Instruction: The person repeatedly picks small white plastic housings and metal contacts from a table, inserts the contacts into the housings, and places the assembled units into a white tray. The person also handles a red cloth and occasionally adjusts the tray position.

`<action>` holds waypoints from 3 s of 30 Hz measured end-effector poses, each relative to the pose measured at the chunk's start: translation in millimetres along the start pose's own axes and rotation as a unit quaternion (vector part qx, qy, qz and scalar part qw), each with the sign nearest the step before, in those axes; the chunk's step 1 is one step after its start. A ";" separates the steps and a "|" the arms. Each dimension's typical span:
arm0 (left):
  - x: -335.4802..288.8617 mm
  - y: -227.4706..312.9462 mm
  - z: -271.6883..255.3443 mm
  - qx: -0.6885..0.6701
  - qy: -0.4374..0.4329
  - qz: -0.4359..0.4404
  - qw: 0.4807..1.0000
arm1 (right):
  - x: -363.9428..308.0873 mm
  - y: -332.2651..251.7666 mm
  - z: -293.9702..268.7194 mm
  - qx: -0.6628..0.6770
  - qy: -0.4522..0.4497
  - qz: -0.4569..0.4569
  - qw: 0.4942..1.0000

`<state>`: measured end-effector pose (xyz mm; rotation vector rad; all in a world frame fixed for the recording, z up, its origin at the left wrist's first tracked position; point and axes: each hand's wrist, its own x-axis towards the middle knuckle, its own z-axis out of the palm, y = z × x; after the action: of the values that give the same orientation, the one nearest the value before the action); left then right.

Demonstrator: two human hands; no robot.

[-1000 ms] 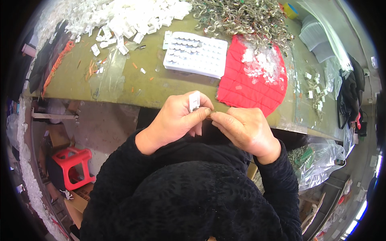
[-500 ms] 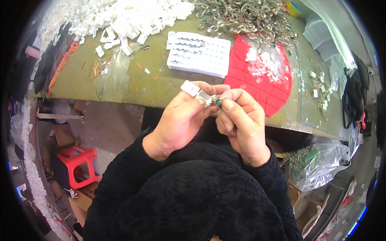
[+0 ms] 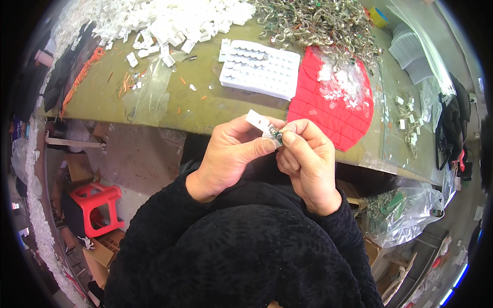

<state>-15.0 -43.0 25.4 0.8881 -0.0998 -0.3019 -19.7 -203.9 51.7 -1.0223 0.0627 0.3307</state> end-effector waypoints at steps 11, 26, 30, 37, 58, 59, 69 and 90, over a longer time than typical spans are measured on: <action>2.7 8.6 -12.1 0.165 -0.063 0.064 0.982 | -10.1 20.7 -1.9 -0.329 -0.023 -0.331 0.884; -0.4 -10.0 10.3 -0.056 0.052 0.003 0.997 | -0.7 25.2 -4.8 -0.429 0.065 -0.333 0.837; -2.6 -10.0 10.7 0.087 0.062 0.065 0.992 | 5.3 15.2 -7.1 -0.541 0.039 -0.377 0.751; -0.2 -8.2 2.5 0.192 0.063 0.071 0.977 | 12.1 15.7 -7.9 -0.547 0.053 -0.354 0.757; 4.8 3.9 -19.7 -0.149 -0.026 -0.101 0.983 | 8.1 26.9 5.7 -0.184 -0.008 -0.098 0.978; 5.3 4.0 -21.6 -0.179 -0.041 -0.111 0.977 | 7.2 27.2 6.4 -0.131 -0.030 -0.077 0.988; -1.1 48.3 -64.2 -0.011 -0.014 0.001 1.000 | 42.6 -6.6 4.1 -0.502 0.030 -0.332 0.798; 27.2 39.5 -92.0 -0.123 -0.016 -0.066 0.990 | 144.8 -14.5 19.6 -0.620 -0.106 -0.334 0.702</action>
<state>38.9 41.0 -2.9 0.6458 -0.0324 -0.4432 120.0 -159.3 44.3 -2.2398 -0.8519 -0.2731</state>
